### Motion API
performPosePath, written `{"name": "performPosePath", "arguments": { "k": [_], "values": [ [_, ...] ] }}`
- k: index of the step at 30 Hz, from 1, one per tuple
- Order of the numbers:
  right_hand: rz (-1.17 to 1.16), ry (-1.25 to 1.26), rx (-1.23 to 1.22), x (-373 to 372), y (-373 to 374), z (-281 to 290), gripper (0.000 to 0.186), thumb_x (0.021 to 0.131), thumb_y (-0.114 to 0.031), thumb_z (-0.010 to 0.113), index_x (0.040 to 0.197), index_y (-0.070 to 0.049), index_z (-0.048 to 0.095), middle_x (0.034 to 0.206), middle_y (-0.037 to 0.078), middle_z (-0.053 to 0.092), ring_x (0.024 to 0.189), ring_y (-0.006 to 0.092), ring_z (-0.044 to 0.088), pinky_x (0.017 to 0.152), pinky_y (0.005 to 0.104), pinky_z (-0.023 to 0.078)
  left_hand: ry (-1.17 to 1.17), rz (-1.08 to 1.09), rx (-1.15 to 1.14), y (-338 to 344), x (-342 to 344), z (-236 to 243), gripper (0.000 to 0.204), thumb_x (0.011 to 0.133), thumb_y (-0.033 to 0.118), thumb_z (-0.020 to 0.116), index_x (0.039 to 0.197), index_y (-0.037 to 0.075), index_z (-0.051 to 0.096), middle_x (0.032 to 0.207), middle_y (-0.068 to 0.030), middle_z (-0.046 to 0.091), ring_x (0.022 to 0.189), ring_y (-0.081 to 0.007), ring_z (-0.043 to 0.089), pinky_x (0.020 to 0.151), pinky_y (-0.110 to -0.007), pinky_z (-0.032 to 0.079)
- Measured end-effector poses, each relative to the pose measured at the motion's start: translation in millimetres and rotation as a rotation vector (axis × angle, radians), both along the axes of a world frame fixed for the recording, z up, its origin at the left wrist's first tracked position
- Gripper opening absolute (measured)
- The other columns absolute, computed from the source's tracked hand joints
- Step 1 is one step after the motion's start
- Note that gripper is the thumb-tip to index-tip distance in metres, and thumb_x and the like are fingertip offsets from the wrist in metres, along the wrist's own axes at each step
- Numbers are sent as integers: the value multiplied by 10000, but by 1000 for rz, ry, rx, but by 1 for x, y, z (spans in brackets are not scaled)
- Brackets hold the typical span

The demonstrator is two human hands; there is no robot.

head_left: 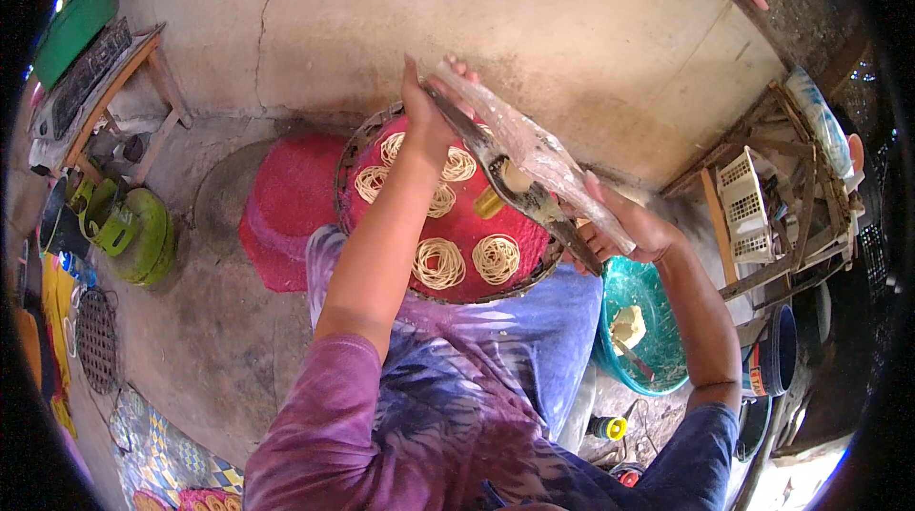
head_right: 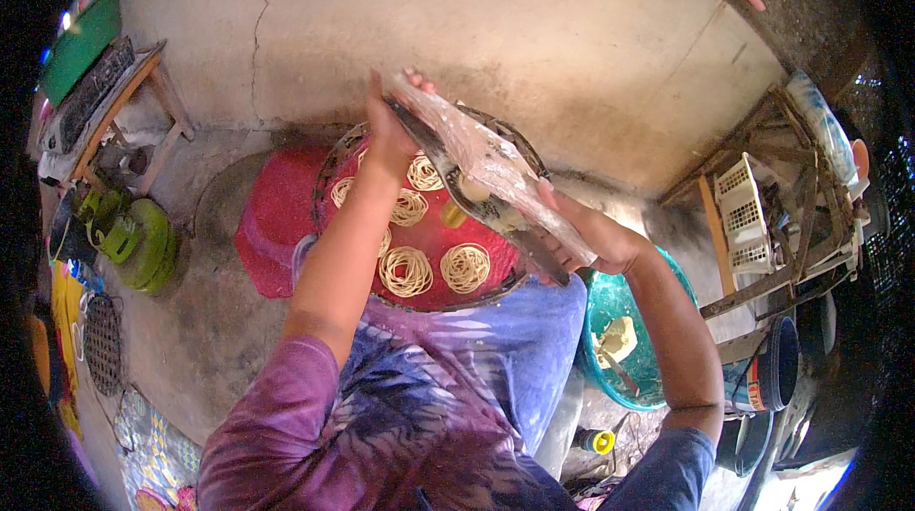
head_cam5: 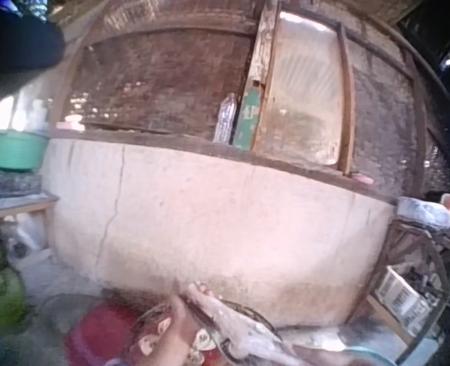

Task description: The person uses a manual noodle press to extrude dough into thin strands, forming spiral coils on a red mat inside a woven basket. They repeatedly load dough into the press, extrude the noodles, and arrange the coils on the mat.

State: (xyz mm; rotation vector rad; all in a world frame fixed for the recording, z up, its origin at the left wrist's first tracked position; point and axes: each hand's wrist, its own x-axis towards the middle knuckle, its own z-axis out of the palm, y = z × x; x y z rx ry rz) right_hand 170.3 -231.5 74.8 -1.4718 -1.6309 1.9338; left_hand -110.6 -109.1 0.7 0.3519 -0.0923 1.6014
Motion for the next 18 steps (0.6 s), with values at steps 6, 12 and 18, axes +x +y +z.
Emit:
{"name": "performPosePath", "arguments": {
  "k": [6,12,18],
  "values": [
    [-26,-170,164,-29,14,-2,688,924,-645,411,1159,-24,591,896,111,644,651,164,622,559,290,514,-65,-53,-28,23,-15,-29,602,935,616,245,863,92,532,769,-44,551,780,-234,525,748,-388,454],
    [-53,-311,245,-18,5,16,705,953,-603,395,1283,4,540,1101,98,625,932,108,562,738,256,481,-20,-1,-77,13,-14,-15,605,935,627,215,847,106,509,753,-39,530,771,-229,512,728,-384,442],
    [-83,-255,275,-21,15,2,758,917,-646,429,1097,60,636,929,132,668,833,172,592,781,305,470,-30,-14,13,13,-11,2,498,932,589,314,832,134,491,739,-13,510,741,-199,513,717,-384,438]
  ]
}}
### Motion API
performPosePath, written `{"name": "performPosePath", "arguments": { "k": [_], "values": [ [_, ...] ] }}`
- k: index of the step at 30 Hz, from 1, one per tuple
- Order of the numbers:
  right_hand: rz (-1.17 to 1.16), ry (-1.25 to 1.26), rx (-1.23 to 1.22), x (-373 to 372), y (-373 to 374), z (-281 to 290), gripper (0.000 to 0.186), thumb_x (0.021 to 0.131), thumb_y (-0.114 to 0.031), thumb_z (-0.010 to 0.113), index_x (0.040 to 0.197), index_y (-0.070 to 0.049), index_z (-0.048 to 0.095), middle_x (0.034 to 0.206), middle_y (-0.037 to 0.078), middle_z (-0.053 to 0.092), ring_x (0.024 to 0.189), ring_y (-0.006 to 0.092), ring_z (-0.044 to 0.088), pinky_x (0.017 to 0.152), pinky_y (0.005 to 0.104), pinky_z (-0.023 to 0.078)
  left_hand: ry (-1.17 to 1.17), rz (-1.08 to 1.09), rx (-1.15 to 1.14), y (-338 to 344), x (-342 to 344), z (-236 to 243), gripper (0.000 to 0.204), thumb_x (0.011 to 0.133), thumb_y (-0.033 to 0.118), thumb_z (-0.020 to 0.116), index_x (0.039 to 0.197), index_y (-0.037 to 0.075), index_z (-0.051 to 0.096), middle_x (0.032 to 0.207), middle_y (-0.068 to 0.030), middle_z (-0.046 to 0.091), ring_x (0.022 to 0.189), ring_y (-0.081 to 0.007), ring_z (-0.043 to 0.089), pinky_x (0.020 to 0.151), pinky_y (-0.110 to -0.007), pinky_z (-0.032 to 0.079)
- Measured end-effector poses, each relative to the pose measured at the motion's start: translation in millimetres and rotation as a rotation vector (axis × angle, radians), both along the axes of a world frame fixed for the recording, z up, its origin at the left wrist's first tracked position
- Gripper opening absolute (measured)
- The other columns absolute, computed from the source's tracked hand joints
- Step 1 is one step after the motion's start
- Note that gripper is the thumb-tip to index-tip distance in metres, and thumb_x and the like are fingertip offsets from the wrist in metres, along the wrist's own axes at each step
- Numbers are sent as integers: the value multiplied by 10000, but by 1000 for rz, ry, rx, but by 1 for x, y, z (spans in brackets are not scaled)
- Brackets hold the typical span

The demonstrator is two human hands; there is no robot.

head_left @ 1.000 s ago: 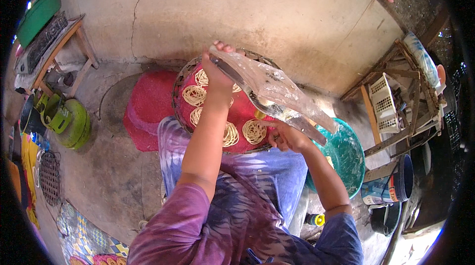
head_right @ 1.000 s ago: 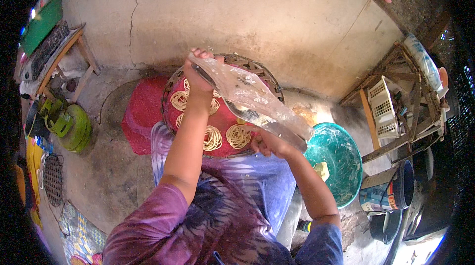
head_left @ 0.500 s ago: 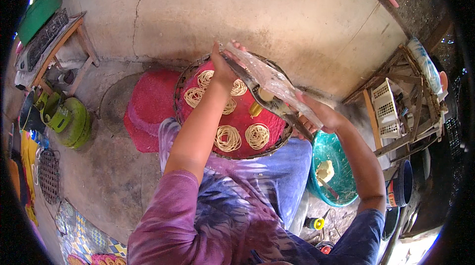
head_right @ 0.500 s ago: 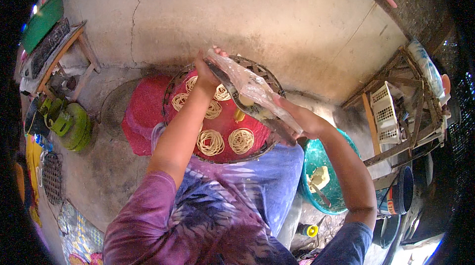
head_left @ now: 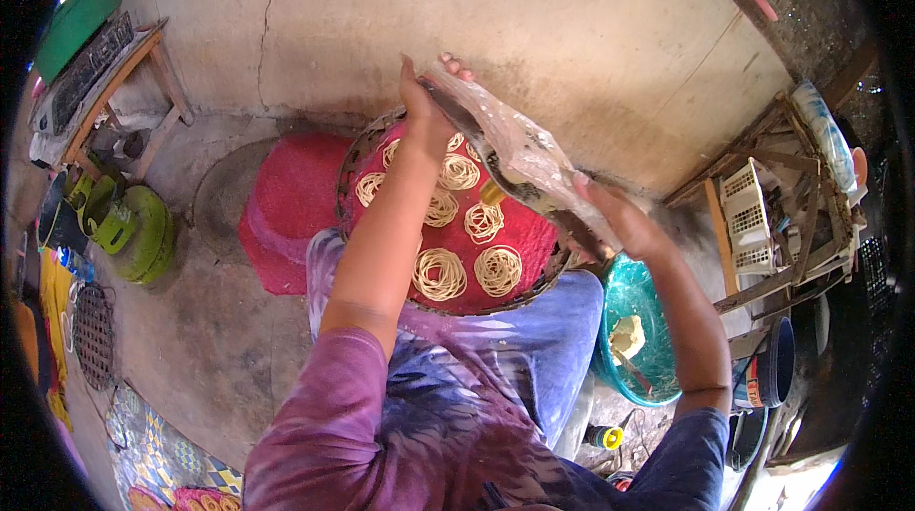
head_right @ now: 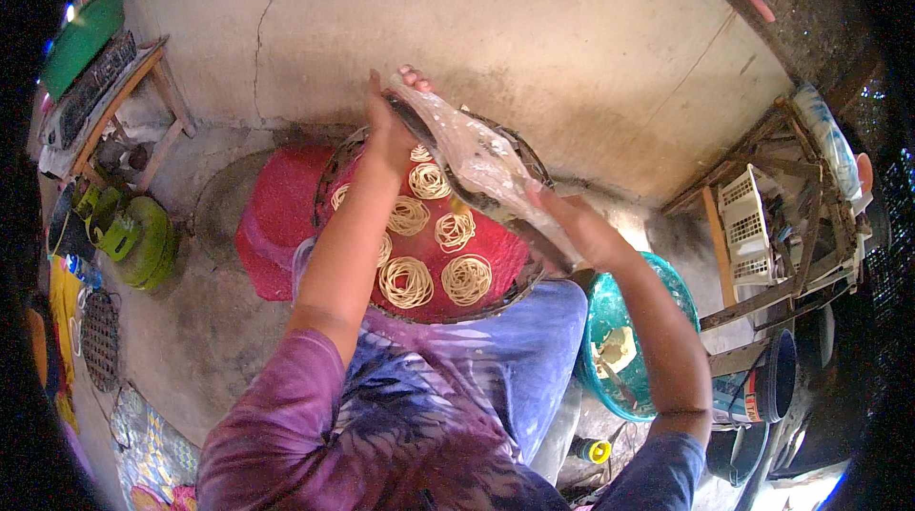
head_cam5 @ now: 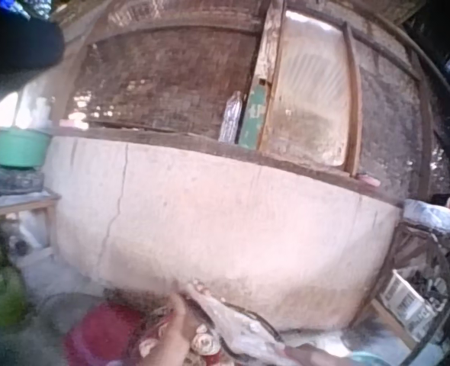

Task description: The person uses a manual noodle press to extrude dough into thin strands, forming spiral coils on a red mat inside a woven basket. They repeatedly load dough into the press, extrude the noodles, and arrange the coils on the mat.

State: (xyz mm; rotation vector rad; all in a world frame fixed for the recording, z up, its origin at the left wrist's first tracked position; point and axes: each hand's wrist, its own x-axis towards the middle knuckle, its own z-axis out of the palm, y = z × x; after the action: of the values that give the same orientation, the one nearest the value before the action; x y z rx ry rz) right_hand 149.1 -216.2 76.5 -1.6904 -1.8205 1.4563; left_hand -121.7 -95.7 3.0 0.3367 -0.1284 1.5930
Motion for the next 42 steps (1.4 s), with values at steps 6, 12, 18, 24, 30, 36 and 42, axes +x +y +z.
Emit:
{"name": "performPosePath", "arguments": {
  "k": [6,12,18,24,30,36,42],
  "values": [
    [37,24,-15,11,-13,-4,765,902,-662,433,1079,52,642,837,149,659,711,177,615,659,309,493,56,65,-174,-15,8,-8,507,935,571,268,801,132,483,694,-16,497,691,-197,501,668,-385,431],
    [45,210,-157,33,-8,-13,851,875,-737,365,1183,27,577,811,184,653,573,242,636,526,328,526,-105,-46,-80,-5,35,-28,520,941,560,268,742,149,516,637,16,509,611,-187,498,658,-392,421],
    [109,1041,-522,17,20,-95,780,901,-710,323,1341,-79,451,941,229,657,602,273,660,550,357,554,-161,-28,90,4,28,-40,253,889,355,487,711,182,538,649,68,551,608,-136,542,666,-369,396],
    [100,1147,-773,3,43,-147,599,956,-544,384,1328,-81,462,823,156,624,508,162,513,490,286,426,-266,41,59,9,20,-46,246,900,333,451,719,189,535,642,74,541,594,-133,534,666,-379,393],
    [204,496,-353,-6,56,-130,421,993,-306,366,1356,-117,464,677,85,591,493,134,459,471,261,376,-228,199,53,5,-7,-24,254,917,336,426,733,195,528,634,89,517,562,-123,519,667,-390,394],
    [293,675,-408,26,47,-50,699,960,-620,314,1337,-57,483,916,206,682,626,191,634,543,288,513,-161,-1,396,-4,-17,22,412,938,501,380,764,156,525,673,25,542,697,-167,562,680,-378,400],
    [7,139,-136,60,10,-3,747,888,-730,331,1119,-54,551,777,180,659,576,220,653,457,325,511,36,7,-10,1,58,16,562,955,596,244,811,103,472,659,-33,440,685,-232,463,734,-427,442]
  ]
}}
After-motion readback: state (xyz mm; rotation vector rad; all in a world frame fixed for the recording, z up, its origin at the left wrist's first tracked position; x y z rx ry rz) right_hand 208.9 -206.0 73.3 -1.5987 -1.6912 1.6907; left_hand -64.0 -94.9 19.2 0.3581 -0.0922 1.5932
